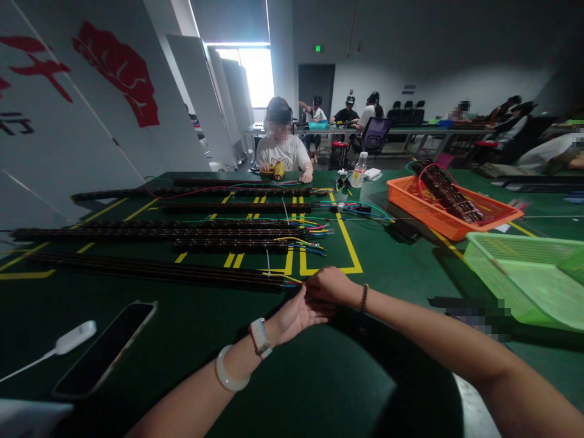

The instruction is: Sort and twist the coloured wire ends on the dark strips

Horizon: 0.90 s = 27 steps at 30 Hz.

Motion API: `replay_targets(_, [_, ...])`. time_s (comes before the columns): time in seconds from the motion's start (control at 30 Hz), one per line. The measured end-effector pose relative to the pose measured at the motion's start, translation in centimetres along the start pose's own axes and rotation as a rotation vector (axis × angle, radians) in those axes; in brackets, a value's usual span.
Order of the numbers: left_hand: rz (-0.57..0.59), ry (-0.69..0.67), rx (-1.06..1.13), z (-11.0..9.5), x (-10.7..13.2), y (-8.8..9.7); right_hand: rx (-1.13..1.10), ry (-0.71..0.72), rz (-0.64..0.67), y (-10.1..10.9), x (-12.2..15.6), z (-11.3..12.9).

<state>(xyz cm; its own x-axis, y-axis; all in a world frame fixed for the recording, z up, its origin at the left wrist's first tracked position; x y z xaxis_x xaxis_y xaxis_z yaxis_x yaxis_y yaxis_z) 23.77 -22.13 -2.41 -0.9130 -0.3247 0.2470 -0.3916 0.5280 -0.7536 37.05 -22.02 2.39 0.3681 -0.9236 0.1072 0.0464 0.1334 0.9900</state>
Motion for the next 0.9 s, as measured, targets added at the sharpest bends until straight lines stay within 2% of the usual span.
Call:
replay_targets(0.13, [-0.15,-0.169,0.138,0.1,-0.4,0.5,0.255,0.107,-0.039,-0.7,0.2,1.8])
replay_targets(0.3, [-0.313,-0.231,0.132,0.3,-0.4,1.0,0.453,0.152,-0.091,-2.3,0.3,4.1])
replay_targets(0.5, [-0.271,-0.174,0.136,0.2,-0.5,1.0,0.622,-0.024,-0.209,-4.5,0.8,6.9])
replay_targets(0.6, [-0.292,-0.152,0.125,0.0,-0.5,0.9,0.688,-0.071,-0.231,-5.1,1.3,7.6])
replay_targets(0.7, [-0.319,-0.172,0.151,0.0,-0.6,0.9,0.604,-0.065,-0.214,-4.2,1.8,7.2])
replay_targets(0.8, [-0.335,-0.182,0.178,0.0,-0.7,1.2,0.341,-0.025,-0.183,-1.7,2.4,5.4])
replay_targets(0.83, [-0.319,-0.188,0.176,0.0,-0.7,1.2,0.251,-0.042,-0.176,-0.8,2.7,4.5])
replay_targets(0.9, [-0.244,-0.191,0.159,0.0,-0.7,1.1,0.12,-0.172,-0.18,0.9,3.2,2.6])
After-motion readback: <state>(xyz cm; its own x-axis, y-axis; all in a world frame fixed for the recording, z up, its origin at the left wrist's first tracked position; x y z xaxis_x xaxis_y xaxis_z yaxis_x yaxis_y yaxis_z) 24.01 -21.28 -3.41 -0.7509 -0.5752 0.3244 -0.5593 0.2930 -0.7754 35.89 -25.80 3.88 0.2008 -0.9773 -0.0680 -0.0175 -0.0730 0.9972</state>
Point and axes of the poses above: each hand's wrist, its own x-axis away from the middle knuckle, its own y-axis out of the back of the hand, z = x × y, the point moved 2 cm from there along -x, towards the middle knuckle, and after that the axes turned 3 degrees about z, right-handed, at the moved point
